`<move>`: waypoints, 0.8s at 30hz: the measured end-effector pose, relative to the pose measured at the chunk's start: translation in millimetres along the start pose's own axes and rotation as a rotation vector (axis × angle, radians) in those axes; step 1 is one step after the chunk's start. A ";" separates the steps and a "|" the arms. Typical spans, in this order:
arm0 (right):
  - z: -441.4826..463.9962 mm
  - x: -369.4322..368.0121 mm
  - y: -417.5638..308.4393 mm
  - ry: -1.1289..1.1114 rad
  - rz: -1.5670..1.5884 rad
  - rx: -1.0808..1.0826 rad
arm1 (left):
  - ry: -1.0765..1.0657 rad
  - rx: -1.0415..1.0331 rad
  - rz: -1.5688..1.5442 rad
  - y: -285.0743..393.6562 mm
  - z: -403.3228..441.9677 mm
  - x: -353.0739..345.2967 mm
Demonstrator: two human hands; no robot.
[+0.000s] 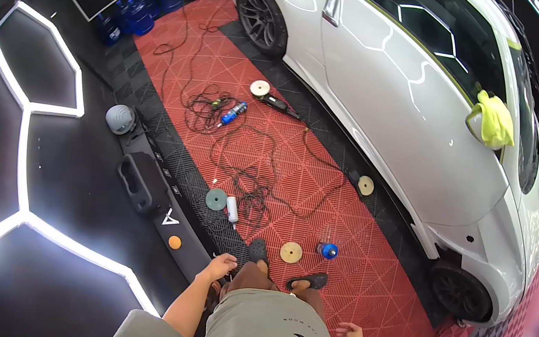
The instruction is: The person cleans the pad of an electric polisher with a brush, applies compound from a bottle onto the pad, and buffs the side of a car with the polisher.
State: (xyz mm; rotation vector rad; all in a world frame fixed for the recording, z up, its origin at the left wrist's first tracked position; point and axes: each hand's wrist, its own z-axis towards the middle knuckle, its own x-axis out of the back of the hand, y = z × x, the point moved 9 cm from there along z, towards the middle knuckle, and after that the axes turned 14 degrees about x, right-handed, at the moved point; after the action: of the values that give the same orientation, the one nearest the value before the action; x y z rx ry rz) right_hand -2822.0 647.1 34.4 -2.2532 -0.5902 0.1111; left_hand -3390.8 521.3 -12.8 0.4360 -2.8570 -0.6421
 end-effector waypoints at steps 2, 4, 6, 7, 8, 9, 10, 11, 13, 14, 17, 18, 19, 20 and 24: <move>15.1 -7.9 -22.6 -0.007 -0.067 0.032 | 0.032 -0.024 -0.050 -10.4 3.1 33.1; 26.1 -14.4 -51.9 -0.006 -0.132 0.063 | 0.125 0.018 -0.108 -22.5 -0.1 67.4; 31.0 -27.5 -80.3 -0.071 -0.212 0.064 | 0.167 0.019 -0.135 -42.9 1.4 90.2; 33.0 -34.6 -92.5 -0.072 -0.218 0.071 | 0.206 0.020 -0.154 -54.7 3.7 101.5; 34.3 -42.4 -104.6 -0.070 -0.216 0.095 | 0.221 0.054 -0.126 -68.7 7.5 108.3; 34.5 -48.6 -113.4 -0.069 -0.214 0.119 | 0.219 0.047 -0.132 -72.0 5.0 108.5; 32.4 -55.0 -119.5 -0.066 -0.219 0.127 | 0.220 0.109 -0.096 -81.2 3.0 108.2; 29.5 -62.1 -123.7 -0.074 -0.240 0.125 | 0.220 0.171 -0.058 -88.5 -1.5 107.7; 29.6 -69.1 -121.3 -0.078 -0.265 0.130 | 0.185 0.174 -0.082 -92.7 -6.7 99.5; 30.6 -73.5 -111.0 -0.090 -0.251 0.164 | 0.168 0.200 -0.086 -93.6 -8.2 93.8; 22.2 -77.3 -96.6 -0.106 -0.297 0.121 | 0.131 0.229 -0.076 -100.2 -2.2 82.2; 18.0 -75.3 -83.4 -0.090 -0.281 0.086 | 0.081 0.194 -0.095 -100.6 0.8 76.8; 13.6 -74.3 -70.1 -0.073 -0.264 0.052 | 0.031 0.158 -0.113 -99.6 5.0 72.8; 13.8 -69.5 -53.2 -0.074 -0.226 0.043 | 0.009 0.208 -0.070 -92.2 -1.2 70.0; 2.0 -66.5 -76.1 0.058 -0.145 0.051 | -0.132 0.269 -0.038 -78.5 -0.2 68.0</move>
State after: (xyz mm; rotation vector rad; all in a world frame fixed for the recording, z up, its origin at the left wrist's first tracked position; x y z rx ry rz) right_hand -2910.4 663.0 80.8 -2.1495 -0.7090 -0.0113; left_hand -3435.6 431.6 -39.8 0.5056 -3.0811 -0.3011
